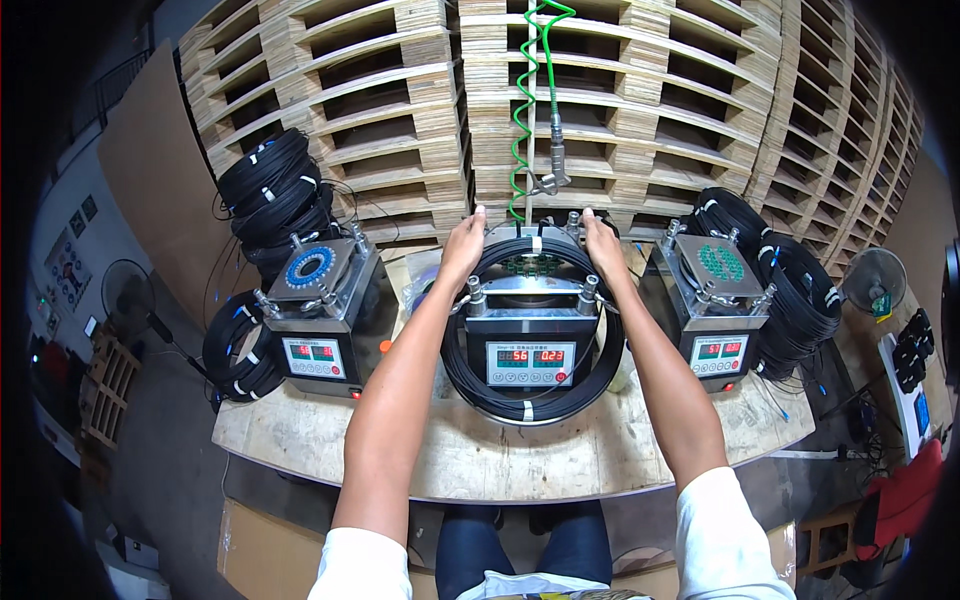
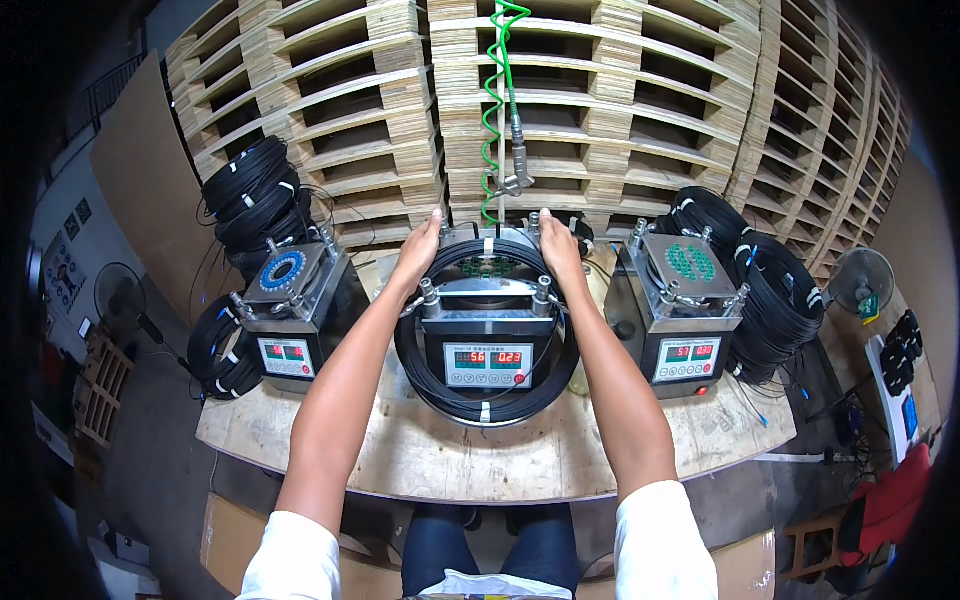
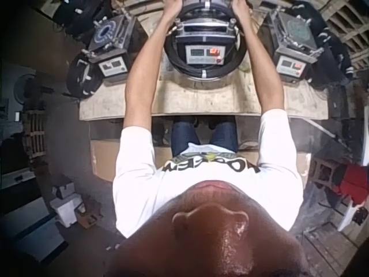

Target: The recorder is seen operating and setting up machines in a factory setting, possibly related to wire or cable production.

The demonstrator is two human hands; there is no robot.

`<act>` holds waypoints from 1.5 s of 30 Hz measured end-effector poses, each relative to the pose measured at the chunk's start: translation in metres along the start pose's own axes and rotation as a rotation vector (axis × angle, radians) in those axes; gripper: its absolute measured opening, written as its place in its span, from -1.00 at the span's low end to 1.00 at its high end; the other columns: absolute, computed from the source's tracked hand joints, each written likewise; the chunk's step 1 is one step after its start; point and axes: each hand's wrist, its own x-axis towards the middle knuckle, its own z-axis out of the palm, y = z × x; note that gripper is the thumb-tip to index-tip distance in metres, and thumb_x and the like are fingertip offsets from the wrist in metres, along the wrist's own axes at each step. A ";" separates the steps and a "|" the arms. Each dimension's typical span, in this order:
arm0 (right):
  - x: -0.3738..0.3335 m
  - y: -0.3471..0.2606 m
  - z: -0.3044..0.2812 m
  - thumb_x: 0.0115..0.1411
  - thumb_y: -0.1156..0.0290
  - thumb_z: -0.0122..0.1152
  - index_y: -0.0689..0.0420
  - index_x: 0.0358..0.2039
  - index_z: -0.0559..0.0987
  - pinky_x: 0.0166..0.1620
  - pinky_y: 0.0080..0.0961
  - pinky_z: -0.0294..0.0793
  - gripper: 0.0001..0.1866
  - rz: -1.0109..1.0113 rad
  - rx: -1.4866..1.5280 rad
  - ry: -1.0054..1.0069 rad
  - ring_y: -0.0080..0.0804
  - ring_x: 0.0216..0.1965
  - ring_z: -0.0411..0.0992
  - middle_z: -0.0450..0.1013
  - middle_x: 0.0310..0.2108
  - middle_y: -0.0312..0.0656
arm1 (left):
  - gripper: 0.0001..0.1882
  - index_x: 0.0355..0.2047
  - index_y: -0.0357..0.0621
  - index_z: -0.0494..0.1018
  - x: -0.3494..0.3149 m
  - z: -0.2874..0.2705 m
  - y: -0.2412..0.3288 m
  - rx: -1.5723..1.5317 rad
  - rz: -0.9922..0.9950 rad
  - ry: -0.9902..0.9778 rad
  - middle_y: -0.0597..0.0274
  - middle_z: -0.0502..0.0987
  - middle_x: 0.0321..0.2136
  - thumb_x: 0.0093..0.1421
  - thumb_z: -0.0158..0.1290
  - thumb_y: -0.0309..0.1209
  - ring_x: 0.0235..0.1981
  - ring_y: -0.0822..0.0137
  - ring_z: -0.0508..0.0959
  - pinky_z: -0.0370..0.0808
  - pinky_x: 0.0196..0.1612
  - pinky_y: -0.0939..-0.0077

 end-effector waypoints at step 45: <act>0.010 0.016 0.014 0.41 -0.13 -0.22 0.30 -0.03 0.52 -0.09 -0.30 0.45 -0.32 -0.153 0.009 0.171 -0.11 -0.20 0.54 0.55 -0.18 0.09 | -0.12 0.16 -0.36 0.38 0.007 -0.001 -0.003 0.070 -0.057 0.022 -0.33 0.46 0.08 0.29 -0.22 0.30 0.19 -0.14 0.42 0.29 0.24 0.19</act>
